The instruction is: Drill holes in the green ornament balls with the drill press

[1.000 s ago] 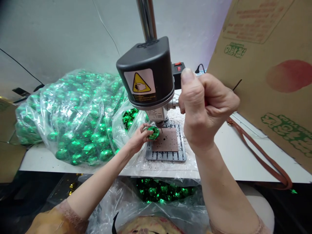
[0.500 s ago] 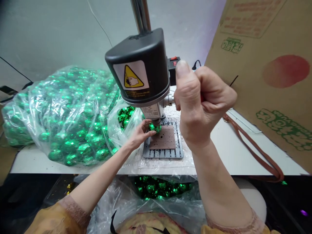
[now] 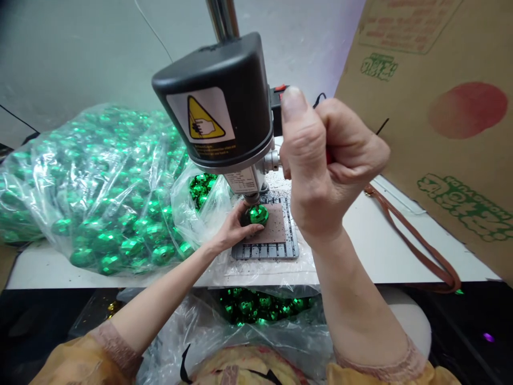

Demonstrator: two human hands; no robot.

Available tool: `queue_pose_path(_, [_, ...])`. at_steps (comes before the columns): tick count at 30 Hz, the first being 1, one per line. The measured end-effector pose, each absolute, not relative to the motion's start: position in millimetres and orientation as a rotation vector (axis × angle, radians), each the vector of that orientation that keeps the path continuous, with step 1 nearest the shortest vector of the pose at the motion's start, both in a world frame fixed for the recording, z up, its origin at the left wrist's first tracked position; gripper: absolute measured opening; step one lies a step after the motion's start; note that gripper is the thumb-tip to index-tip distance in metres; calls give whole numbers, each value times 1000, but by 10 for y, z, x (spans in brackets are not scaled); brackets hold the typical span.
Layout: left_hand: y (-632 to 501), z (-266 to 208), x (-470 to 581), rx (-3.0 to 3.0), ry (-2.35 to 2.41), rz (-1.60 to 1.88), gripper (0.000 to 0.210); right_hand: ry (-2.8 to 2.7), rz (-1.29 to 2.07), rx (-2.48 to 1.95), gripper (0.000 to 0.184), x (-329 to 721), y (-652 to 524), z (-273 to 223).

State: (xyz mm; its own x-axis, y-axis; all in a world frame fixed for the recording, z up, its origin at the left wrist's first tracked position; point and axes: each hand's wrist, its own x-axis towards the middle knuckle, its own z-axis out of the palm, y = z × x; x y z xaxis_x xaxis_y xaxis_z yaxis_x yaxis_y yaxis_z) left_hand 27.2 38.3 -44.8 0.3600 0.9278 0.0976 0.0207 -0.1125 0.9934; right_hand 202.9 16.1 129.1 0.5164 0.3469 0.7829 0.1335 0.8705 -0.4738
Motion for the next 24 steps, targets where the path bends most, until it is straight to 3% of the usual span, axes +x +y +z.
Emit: queue_pose_path(24, [377,-470,258,1491,914,1018,57,-1078,227,-577,49,2046,289,1522])
